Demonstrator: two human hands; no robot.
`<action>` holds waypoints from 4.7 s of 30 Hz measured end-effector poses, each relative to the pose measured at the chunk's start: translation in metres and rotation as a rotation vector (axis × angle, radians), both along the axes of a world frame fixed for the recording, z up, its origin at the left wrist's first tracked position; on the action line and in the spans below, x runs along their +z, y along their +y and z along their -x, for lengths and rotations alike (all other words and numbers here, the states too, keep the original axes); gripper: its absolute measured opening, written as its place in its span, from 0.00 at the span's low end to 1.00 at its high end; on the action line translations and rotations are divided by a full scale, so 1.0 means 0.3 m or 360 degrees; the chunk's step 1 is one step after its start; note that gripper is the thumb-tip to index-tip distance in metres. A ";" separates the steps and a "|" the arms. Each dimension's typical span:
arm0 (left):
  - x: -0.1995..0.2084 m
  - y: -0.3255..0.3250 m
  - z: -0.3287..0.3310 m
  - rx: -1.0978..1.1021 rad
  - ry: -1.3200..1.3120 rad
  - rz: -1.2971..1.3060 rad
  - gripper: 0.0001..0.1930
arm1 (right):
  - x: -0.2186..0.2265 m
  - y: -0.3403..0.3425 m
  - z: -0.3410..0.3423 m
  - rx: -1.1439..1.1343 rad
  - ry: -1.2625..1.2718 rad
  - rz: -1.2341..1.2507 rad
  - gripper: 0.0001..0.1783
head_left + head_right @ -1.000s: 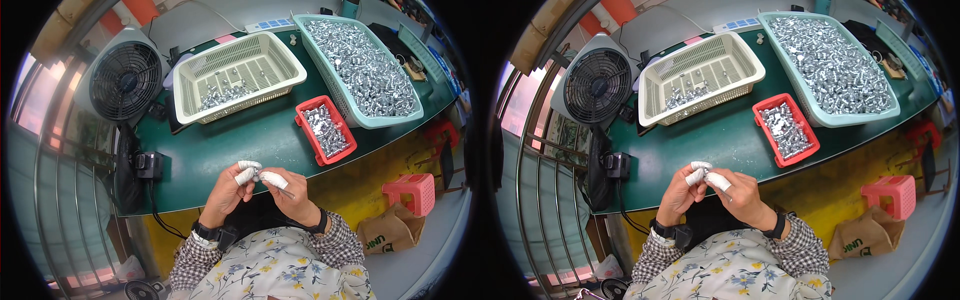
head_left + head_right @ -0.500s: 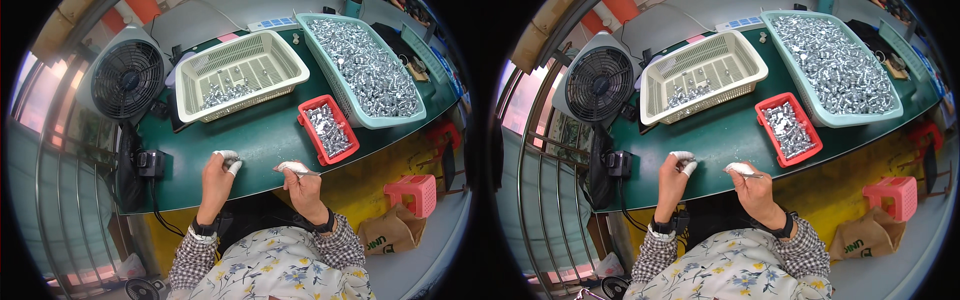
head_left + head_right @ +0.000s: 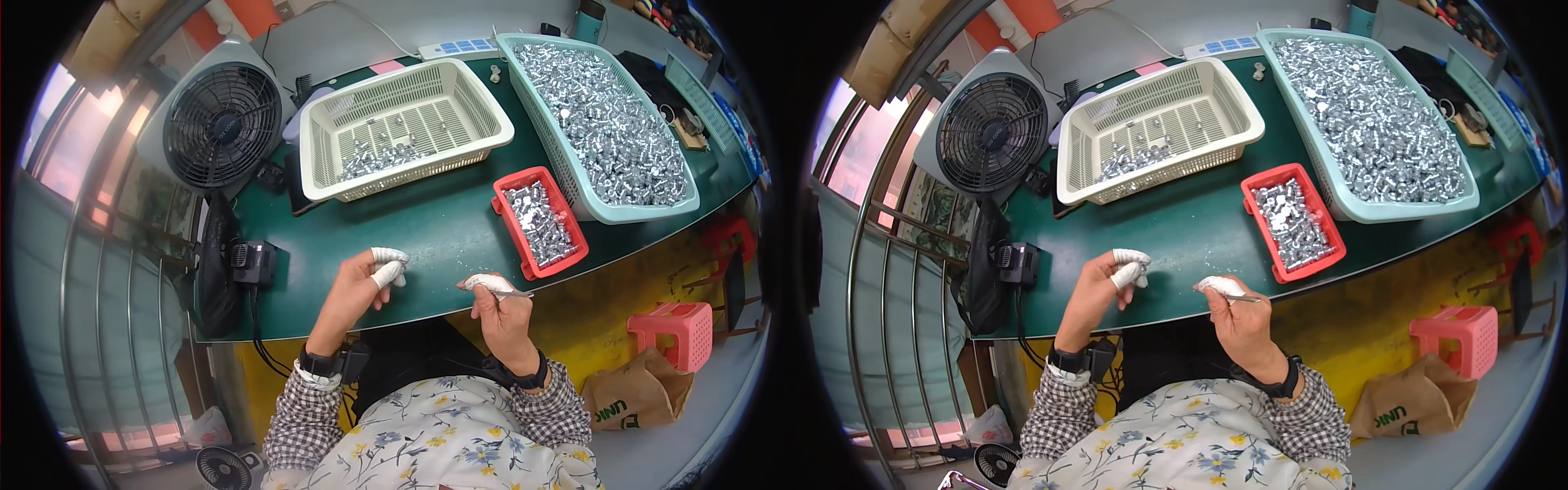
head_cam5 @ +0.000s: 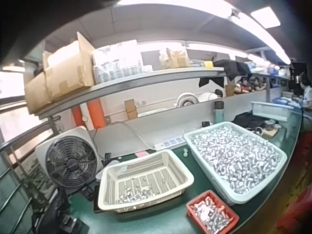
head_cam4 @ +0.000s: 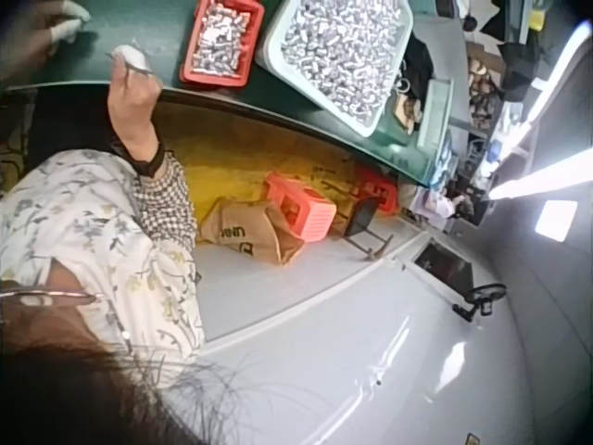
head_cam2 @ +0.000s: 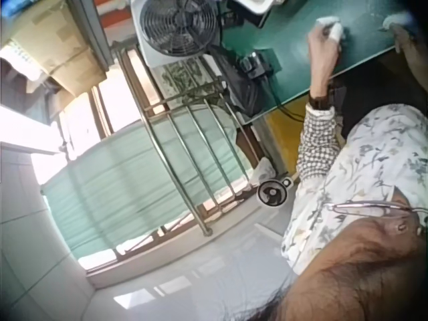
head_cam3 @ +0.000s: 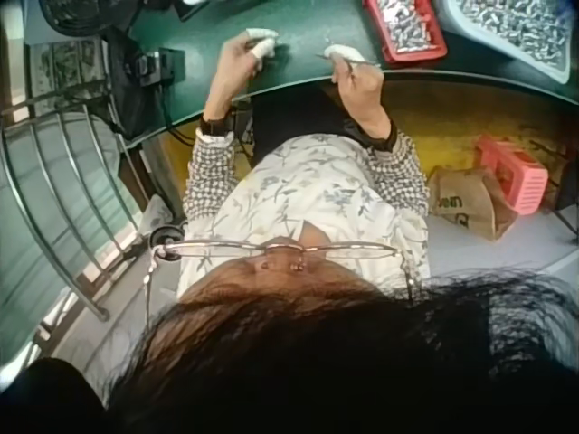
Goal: Inspecting and manually assembling small metal components at a factory workstation.
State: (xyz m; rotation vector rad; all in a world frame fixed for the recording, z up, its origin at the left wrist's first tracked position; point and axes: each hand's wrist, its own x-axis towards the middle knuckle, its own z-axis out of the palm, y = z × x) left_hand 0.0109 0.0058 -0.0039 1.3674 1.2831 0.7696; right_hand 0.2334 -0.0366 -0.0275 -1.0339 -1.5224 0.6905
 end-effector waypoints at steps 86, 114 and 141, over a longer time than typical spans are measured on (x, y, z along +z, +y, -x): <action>-0.097 0.032 -0.086 0.0322 -0.0763 0.0150 0.12 | 0.020 0.095 0.006 0.0005 -0.0013 -0.0191 0.03; -0.192 0.102 0.264 0.0134 -0.1366 0.0457 0.14 | -0.054 0.207 0.460 0.0120 -0.0181 0.0043 0.07; 0.064 -0.029 -0.399 0.0281 -0.0449 -0.0158 0.11 | 0.071 0.115 -0.088 -0.0156 -0.0267 -0.0402 0.05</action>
